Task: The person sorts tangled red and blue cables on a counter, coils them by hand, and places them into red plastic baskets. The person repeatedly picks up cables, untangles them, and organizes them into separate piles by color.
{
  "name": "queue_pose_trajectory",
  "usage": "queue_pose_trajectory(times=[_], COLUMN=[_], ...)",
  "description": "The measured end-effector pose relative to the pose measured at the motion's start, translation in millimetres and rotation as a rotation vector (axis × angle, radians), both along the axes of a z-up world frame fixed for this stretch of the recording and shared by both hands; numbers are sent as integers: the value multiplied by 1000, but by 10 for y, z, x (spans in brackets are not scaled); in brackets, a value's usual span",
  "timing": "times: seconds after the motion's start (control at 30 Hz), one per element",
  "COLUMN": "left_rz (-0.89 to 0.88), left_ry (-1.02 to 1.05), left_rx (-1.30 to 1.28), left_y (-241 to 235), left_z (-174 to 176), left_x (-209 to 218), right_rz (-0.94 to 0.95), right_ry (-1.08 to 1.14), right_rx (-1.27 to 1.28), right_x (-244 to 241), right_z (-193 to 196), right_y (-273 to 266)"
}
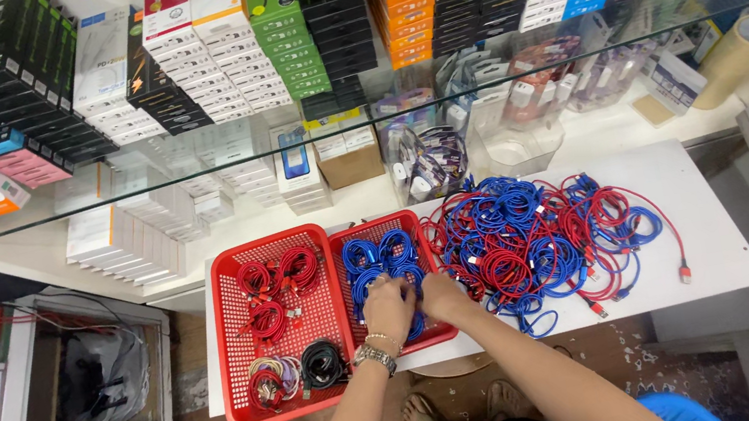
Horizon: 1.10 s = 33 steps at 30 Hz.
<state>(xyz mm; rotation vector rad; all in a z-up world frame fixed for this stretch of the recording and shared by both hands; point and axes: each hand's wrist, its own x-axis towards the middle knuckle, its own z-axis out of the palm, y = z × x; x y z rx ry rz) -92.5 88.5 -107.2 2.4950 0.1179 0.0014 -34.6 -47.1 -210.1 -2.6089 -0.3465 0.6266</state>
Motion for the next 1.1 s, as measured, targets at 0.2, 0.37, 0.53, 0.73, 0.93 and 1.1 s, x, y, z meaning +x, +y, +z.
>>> queue_pose_trajectory(times=[0.2,0.37,0.53,0.73,0.93,1.1], left_rz=[-102,-212,-282,-398,-566,-576], left_ry=[-161,-162,-69,-21,157,48], left_rx=[-150,-124,-129,-289,-659,-614], left_y=[-566,-1026,-1251,-1390,-1609,-1793], left_z=[240,261,115,-141,-74,115], left_x=[277,361,393,647,873,904], right_rz=[-443,-471,-400,-640,-653,-700], right_ry=[-30,-497,-505,19,30,-37], right_rx=[383,134,26,646,1012,1218], right_x=[20,-209,-200,54,328,417], right_z=[633,627,316,739,1780,2306], right_y=[-920,-1577,-1733,-1977,-2230,-2476])
